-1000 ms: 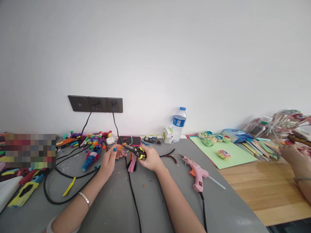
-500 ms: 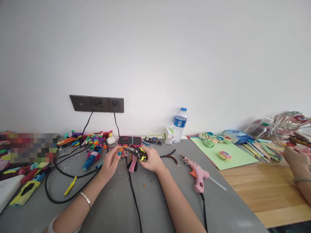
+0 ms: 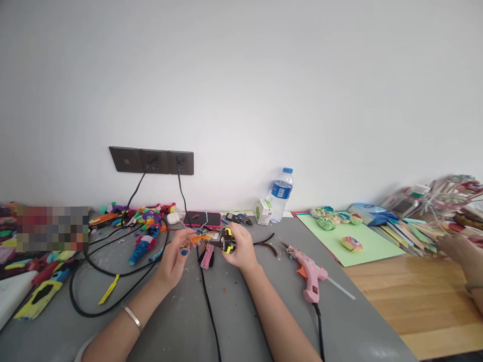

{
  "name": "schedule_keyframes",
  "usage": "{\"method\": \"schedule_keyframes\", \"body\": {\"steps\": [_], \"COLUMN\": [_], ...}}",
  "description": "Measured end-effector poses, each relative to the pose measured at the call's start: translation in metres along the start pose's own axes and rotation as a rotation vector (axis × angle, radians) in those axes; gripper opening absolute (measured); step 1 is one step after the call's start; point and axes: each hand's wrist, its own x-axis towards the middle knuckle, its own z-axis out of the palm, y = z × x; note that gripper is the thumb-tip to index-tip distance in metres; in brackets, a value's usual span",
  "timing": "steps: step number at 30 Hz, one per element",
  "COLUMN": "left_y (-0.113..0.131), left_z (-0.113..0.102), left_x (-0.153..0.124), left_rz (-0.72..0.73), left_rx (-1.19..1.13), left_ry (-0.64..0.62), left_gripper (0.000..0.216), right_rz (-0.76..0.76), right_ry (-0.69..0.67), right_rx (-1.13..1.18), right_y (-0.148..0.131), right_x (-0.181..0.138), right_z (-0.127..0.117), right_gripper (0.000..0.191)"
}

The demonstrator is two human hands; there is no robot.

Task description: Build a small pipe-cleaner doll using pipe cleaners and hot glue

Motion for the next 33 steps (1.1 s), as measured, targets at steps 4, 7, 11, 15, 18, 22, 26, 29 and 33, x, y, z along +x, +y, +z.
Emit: {"method": "schedule_keyframes", "body": {"steps": [4,7,11,15,18,22,26,29,33], "left_y": [0.001,0.002,0.002,-0.001,-0.002,-0.003,-0.006,-0.012,-0.020], "left_z": [0.000,0.000,0.000,-0.003,-0.006,-0.008,-0.009,-0.011,-0.013], "left_x": [0.001,0.001,0.001,0.006,0.011,0.017,0.020,0.022,0.022], "left_rz": [0.013,0.022,0.032,-0.006,-0.103,-0.216,-0.285,-0.349,-0.447], "left_rx": [-0.004,-0.001,-0.004,-0.023,-0.087,-0.146,-0.171,-0.186,-0.209], "left_ry": [0.003,0.006,0.002,0.086,0.198,0.309,0.440,0.545,0.587], "left_gripper": [0.041,0.040,0.037,0.040,0.046,0.043,0.035,0.036,0.040], "right_rz": [-0.009,0.003,0.017,0.058,0.166,0.278,0.326,0.340,0.358], "right_ry": [0.004,-0.004,-0.029,0.004,0.080,0.159,0.156,0.103,0.039], "right_rx": [0.018,0.027,0.045,0.040,0.049,0.078,0.069,0.061,0.057], "right_y": [0.000,0.001,0.001,-0.001,0.000,0.006,0.012,0.013,0.013], "right_x": [0.001,0.000,0.000,0.000,0.000,0.001,0.001,0.001,0.001], "right_z": [0.000,0.001,0.002,0.002,0.002,0.000,0.002,0.005,0.008], "right_gripper": [0.021,0.021,0.017,0.018,0.016,0.015,0.012,0.014,0.015]}}
